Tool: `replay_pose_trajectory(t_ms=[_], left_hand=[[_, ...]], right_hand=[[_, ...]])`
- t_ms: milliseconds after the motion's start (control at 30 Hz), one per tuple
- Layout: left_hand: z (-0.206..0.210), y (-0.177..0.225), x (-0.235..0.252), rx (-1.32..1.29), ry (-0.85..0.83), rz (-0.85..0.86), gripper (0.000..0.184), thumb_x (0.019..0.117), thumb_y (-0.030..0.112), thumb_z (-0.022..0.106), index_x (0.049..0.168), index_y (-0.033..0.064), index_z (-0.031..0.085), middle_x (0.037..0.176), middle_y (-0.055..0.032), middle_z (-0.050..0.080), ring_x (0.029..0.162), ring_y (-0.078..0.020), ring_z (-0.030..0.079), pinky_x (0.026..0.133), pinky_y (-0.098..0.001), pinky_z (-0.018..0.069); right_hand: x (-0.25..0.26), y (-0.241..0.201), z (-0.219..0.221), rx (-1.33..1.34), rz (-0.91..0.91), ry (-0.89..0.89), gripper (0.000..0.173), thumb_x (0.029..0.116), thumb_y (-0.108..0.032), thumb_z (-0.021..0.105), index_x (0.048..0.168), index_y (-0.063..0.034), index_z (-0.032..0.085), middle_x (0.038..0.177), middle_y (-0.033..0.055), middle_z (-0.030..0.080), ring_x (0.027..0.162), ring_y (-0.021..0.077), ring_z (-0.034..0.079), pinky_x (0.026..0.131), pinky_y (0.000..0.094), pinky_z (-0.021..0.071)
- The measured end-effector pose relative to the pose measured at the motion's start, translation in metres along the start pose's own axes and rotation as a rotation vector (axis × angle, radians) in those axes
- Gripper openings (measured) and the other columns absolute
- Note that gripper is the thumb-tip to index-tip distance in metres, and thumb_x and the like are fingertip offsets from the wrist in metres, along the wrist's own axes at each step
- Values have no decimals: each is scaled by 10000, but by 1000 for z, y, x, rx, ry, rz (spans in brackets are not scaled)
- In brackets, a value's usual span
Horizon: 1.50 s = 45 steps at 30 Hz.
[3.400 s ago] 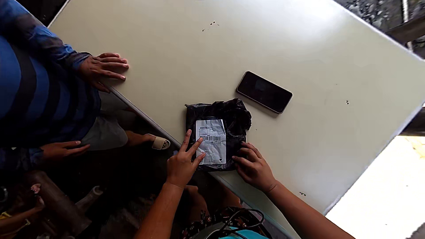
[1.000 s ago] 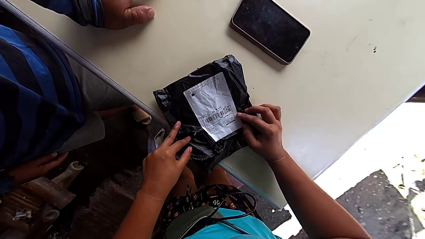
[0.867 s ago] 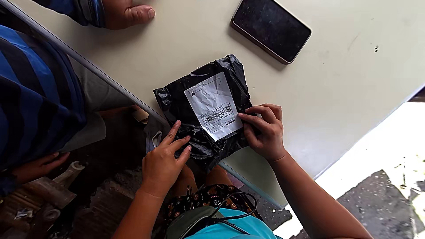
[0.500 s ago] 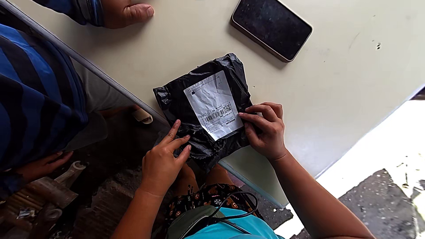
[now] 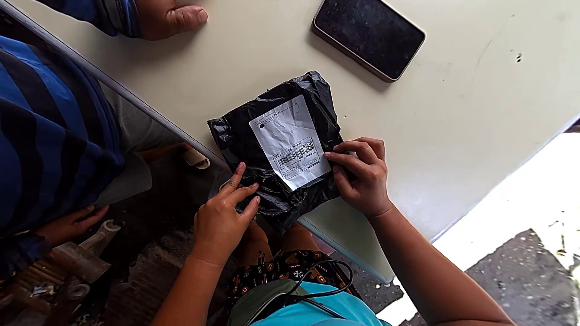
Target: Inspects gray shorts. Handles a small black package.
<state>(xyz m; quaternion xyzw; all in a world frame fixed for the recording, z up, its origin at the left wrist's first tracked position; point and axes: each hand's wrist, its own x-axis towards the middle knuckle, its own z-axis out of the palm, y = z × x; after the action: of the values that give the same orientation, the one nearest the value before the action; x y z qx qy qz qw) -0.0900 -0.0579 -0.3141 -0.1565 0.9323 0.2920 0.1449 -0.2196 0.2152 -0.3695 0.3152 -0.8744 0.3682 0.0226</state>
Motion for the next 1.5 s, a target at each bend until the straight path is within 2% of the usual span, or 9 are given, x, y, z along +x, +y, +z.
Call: replay_pose_trajectory(t_ms=[267,633,1500], left_hand=[[-2,3,0,16,-2,2,327,968,417,617,1177,237,792,1532,63,533,1062,-247,736,743,-544,569],[0,1,-1,13,0,0,324,966,414,627,1185,240,789,1552,78,508,996,-246,746,698,-541,561],[-2,2,1,28,-18,0,318,965,405,637,1184,232,789,1549,77,512,1055,-252,735,737,-556,563]], right_hand=[[1,0,0,-1,0,1,279,936,-159,558,1064,-93,796,1154,119,709,1182,313,564,1034,451,387],[0,0,-1,-6,-3,-1,281,936,-150,555,1068,-93,796,1156,122,708,1184,316,560,1028,451,386],[1,-1,-1,3,3,-3,285,930,-149,552,1066,-97,797,1159,118,707,1181,321,561,1011,462,393]])
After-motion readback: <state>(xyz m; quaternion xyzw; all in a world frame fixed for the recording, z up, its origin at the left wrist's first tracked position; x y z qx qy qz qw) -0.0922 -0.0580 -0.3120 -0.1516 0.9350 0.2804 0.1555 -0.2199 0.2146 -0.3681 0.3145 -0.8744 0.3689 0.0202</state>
